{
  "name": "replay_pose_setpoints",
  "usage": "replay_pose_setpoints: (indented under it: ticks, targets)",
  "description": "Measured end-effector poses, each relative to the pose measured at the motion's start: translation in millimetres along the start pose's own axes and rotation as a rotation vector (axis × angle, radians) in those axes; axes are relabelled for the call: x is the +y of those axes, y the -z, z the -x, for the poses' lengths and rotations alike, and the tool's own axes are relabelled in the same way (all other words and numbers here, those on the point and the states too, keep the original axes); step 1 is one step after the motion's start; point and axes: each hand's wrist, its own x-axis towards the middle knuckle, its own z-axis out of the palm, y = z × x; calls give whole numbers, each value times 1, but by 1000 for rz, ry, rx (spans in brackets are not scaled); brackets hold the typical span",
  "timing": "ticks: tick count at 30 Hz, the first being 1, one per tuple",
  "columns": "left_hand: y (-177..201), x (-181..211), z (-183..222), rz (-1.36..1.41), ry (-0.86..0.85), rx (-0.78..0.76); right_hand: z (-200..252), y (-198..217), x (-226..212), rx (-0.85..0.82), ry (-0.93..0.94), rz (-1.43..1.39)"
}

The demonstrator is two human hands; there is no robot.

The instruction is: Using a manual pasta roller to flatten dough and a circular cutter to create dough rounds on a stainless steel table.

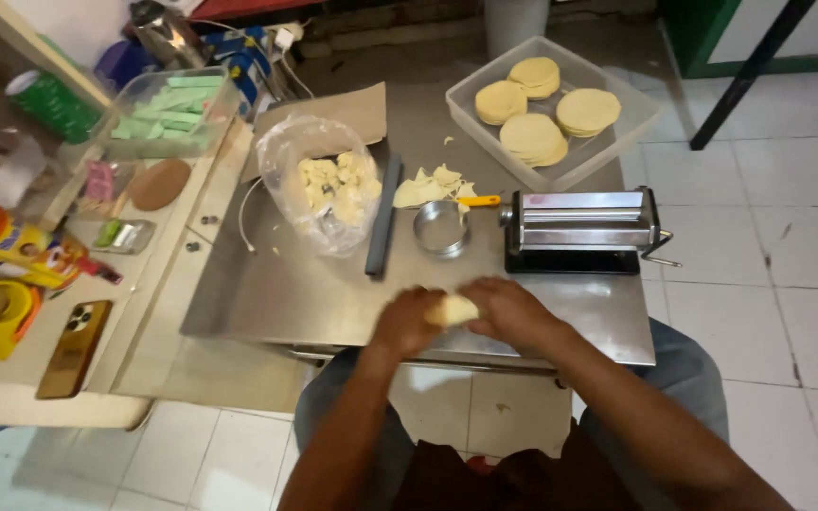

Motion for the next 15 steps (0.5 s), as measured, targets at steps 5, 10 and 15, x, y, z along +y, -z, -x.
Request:
replay_pose_setpoints:
  ticks: [5, 10, 15]
  targets:
    - [84, 5, 12, -119, 266, -56, -58, 60, 3, 245, 165, 121]
    - [43, -23, 0, 65, 240, 215, -150, 95, 64, 8, -124, 375]
    - [66, -9, -15, 181, 263, 223, -215, 55, 190, -312, -174, 559]
